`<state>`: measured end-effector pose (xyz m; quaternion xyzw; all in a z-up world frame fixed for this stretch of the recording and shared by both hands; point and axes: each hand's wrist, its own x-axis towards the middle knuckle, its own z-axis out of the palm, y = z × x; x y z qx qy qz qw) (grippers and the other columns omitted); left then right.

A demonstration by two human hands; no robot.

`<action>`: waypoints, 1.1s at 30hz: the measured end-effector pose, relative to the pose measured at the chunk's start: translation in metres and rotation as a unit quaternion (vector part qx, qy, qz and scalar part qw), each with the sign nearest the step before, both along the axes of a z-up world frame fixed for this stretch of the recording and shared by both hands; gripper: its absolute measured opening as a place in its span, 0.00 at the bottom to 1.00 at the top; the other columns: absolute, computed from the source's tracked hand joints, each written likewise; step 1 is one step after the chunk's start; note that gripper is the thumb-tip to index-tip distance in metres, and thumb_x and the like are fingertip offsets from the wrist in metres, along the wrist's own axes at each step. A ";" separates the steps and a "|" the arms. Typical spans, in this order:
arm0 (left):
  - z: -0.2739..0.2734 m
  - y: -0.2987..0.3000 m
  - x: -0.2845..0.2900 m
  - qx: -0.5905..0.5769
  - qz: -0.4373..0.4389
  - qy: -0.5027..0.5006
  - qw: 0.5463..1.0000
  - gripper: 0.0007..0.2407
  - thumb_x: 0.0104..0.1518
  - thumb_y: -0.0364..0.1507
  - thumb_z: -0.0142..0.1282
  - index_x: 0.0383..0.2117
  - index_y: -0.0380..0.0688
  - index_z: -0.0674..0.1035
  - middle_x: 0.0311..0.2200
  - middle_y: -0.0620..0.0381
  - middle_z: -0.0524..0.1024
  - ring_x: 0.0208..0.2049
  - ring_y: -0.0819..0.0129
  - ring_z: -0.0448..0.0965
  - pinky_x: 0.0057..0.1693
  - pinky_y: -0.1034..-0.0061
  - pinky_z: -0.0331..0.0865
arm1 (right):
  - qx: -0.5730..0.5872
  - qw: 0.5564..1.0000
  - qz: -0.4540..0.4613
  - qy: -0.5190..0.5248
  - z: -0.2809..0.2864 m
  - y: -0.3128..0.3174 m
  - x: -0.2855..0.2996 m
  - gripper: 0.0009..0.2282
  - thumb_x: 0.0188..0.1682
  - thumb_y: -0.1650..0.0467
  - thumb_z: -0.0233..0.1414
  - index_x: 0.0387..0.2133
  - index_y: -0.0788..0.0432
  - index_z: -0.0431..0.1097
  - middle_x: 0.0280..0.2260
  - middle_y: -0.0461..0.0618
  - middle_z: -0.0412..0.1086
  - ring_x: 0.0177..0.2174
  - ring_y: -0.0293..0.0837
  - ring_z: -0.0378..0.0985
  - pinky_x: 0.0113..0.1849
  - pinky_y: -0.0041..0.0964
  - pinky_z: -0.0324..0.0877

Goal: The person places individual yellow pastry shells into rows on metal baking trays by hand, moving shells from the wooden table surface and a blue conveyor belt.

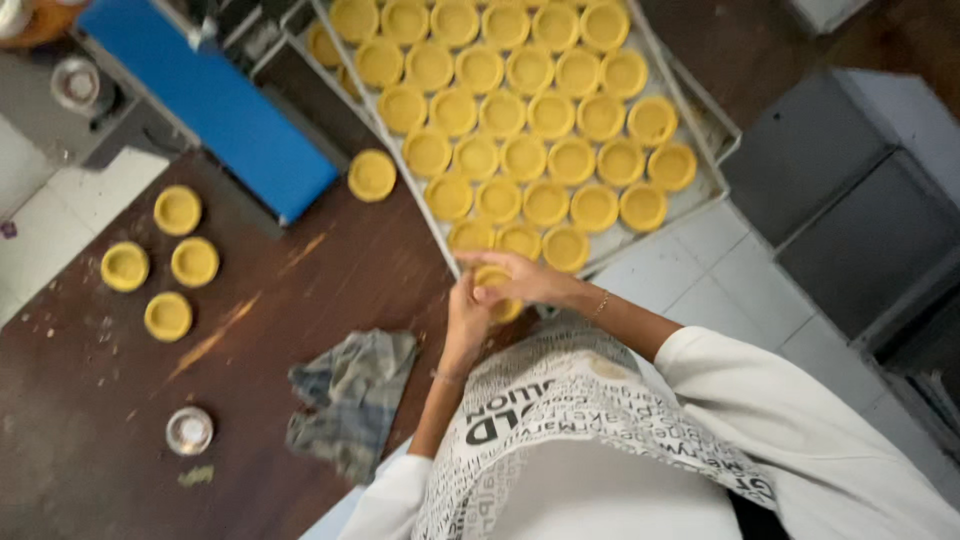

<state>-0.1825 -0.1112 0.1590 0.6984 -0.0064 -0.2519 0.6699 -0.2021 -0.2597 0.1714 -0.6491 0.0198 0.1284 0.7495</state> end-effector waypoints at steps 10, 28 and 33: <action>-0.086 -0.033 0.145 0.293 0.263 -0.191 0.899 0.14 0.44 0.30 0.71 0.34 0.37 0.82 0.28 0.44 0.75 0.30 0.51 0.76 0.39 0.64 0.70 | 0.131 0.951 -0.162 0.227 -0.017 -0.210 0.185 0.24 0.53 0.60 0.42 0.57 0.64 0.58 0.55 0.57 0.64 0.53 0.50 0.69 0.53 0.47 0.64; -0.115 -0.026 0.189 0.328 0.491 0.033 0.807 0.11 0.51 0.28 0.62 0.34 0.46 0.70 0.42 0.50 0.67 0.43 0.54 0.66 0.52 0.58 0.64 | -0.477 0.783 -0.269 -0.295 -0.064 -0.386 0.397 0.13 0.46 0.76 0.53 0.45 0.65 0.69 0.44 0.63 0.68 0.45 0.59 0.71 0.49 0.48 0.67; -0.181 0.029 0.138 -0.049 0.540 -0.054 0.838 0.22 0.39 0.17 0.52 0.46 0.33 0.76 0.45 0.39 0.75 0.45 0.51 0.79 0.51 0.63 0.74 | -0.381 0.831 -0.189 -0.359 -0.046 -0.313 0.234 0.17 0.47 0.73 0.56 0.49 0.67 0.69 0.45 0.70 0.65 0.48 0.71 0.65 0.54 0.57 0.56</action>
